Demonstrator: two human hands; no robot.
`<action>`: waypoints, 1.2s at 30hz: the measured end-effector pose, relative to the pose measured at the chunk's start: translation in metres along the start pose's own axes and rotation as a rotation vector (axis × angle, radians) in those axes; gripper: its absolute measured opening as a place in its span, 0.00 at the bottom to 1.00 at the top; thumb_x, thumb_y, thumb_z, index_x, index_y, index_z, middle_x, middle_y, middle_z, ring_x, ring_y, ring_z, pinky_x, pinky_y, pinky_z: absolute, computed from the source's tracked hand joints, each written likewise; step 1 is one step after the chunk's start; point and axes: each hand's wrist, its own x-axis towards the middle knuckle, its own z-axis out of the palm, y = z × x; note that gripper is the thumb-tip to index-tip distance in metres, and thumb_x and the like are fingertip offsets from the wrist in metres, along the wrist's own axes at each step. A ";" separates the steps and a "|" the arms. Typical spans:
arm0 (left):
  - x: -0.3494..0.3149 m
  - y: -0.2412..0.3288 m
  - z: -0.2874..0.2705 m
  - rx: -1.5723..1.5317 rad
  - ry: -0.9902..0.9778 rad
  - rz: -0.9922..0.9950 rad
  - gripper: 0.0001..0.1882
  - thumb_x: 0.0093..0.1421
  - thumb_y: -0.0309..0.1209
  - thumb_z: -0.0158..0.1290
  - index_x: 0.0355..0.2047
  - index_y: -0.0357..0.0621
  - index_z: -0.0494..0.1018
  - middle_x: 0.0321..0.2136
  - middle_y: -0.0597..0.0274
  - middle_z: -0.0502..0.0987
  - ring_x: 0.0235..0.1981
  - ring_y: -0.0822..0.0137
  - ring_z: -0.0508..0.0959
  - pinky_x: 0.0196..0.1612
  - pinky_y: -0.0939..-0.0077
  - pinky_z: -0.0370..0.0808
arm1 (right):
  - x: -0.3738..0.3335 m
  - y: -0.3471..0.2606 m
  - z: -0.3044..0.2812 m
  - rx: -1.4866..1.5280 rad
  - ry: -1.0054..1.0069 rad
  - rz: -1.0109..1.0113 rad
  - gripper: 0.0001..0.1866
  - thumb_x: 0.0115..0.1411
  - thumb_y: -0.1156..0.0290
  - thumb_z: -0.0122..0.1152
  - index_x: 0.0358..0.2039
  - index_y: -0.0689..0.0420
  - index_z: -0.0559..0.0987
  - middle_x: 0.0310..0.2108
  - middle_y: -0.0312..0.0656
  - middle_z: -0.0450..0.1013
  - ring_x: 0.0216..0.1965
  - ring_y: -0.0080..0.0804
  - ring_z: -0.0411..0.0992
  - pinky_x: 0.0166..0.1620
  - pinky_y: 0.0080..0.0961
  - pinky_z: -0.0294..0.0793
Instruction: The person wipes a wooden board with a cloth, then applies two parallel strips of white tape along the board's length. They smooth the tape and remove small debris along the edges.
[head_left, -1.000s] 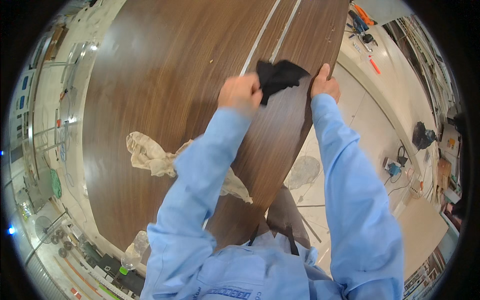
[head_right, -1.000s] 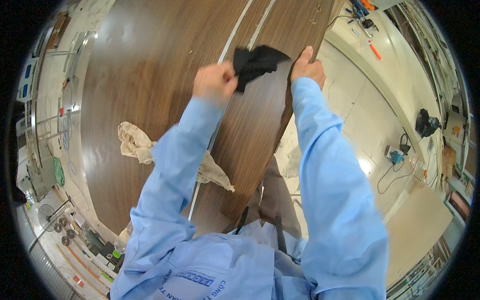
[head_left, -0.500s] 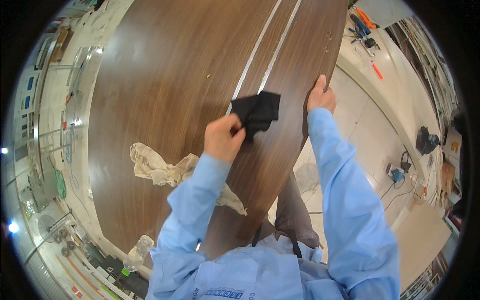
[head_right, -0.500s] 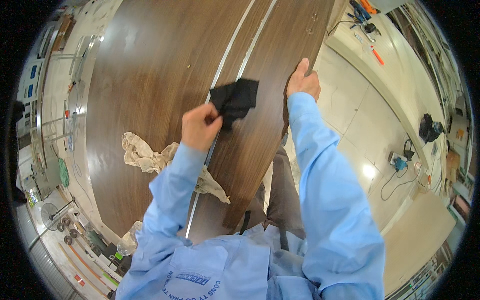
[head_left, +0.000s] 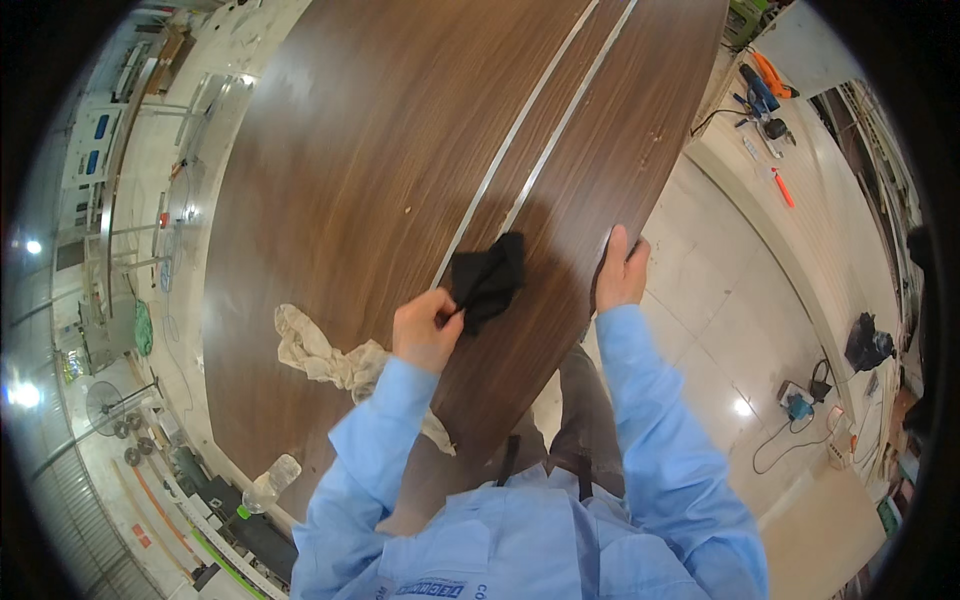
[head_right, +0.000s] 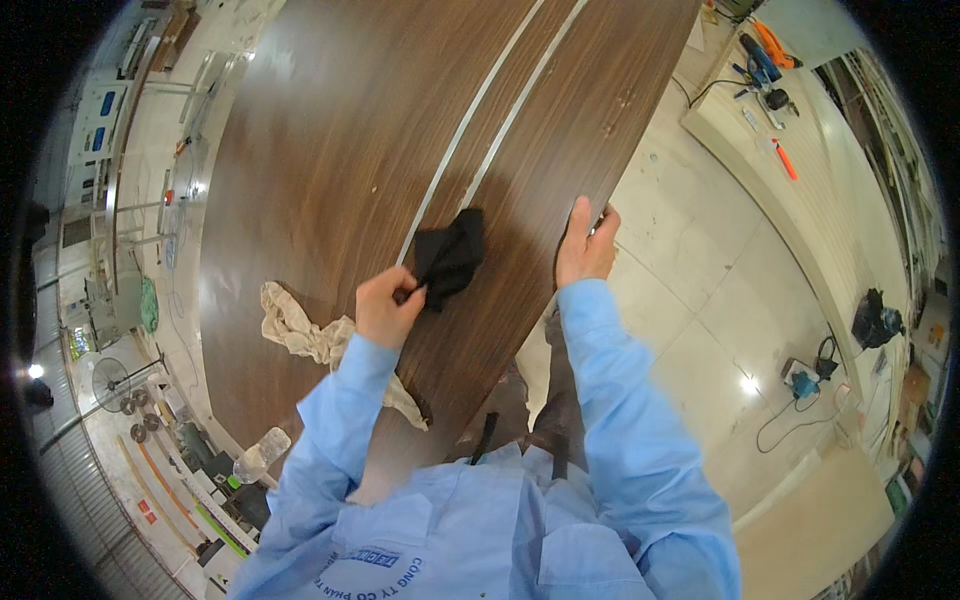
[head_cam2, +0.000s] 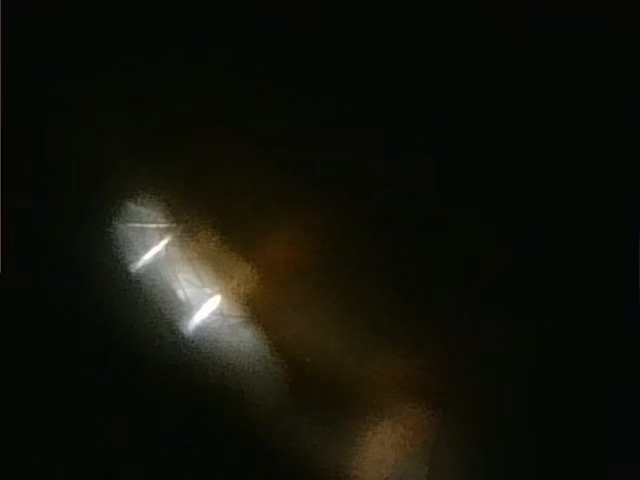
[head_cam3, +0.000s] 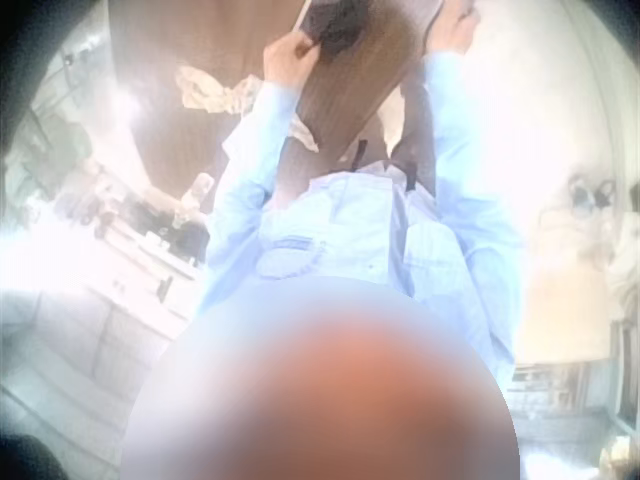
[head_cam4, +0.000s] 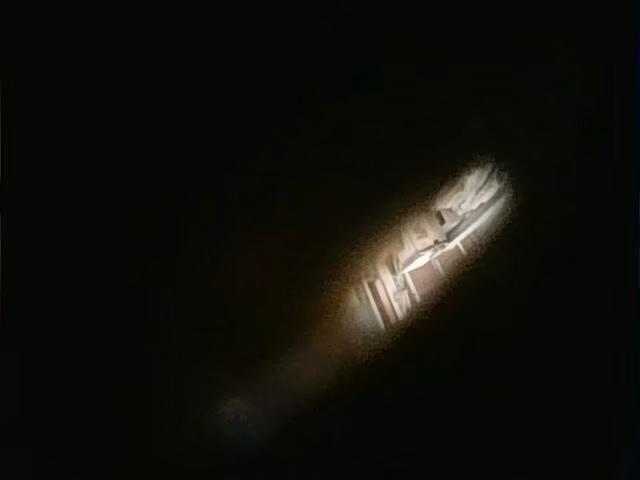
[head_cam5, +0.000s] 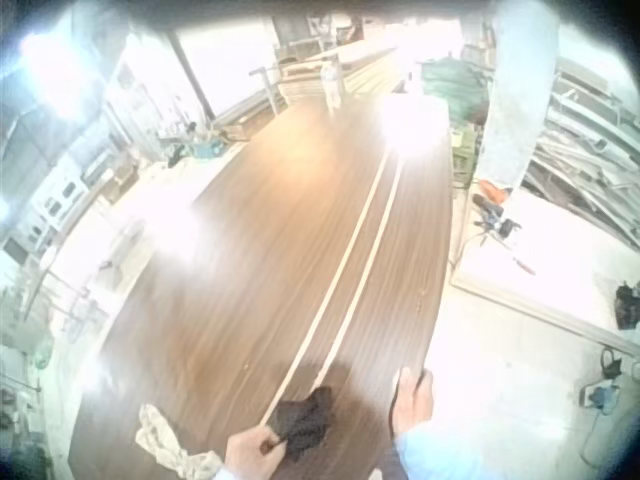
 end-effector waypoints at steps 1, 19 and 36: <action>-0.003 -0.003 0.001 -0.010 0.038 0.084 0.09 0.50 0.24 0.62 0.24 0.38 0.71 0.18 0.54 0.71 0.20 0.66 0.73 0.27 0.70 0.71 | 0.000 0.000 0.000 0.011 0.003 -0.023 0.37 0.71 0.45 0.48 0.61 0.69 0.65 0.52 0.65 0.74 0.55 0.58 0.73 0.58 0.39 0.69; 0.078 0.065 0.025 0.090 0.014 0.146 0.09 0.50 0.25 0.65 0.23 0.40 0.73 0.18 0.53 0.74 0.21 0.57 0.77 0.27 0.65 0.72 | -0.005 -0.007 -0.005 0.035 -0.077 -0.074 0.32 0.72 0.50 0.49 0.61 0.67 0.66 0.52 0.60 0.75 0.52 0.53 0.75 0.55 0.38 0.72; 0.295 0.099 0.045 -0.566 0.336 0.232 0.09 0.58 0.20 0.56 0.38 0.41 0.83 0.28 0.57 0.83 0.27 0.63 0.83 0.32 0.69 0.79 | 0.008 -0.016 -0.021 -0.078 0.155 -0.296 0.22 0.69 0.66 0.49 0.59 0.65 0.69 0.46 0.49 0.77 0.46 0.38 0.76 0.49 0.31 0.73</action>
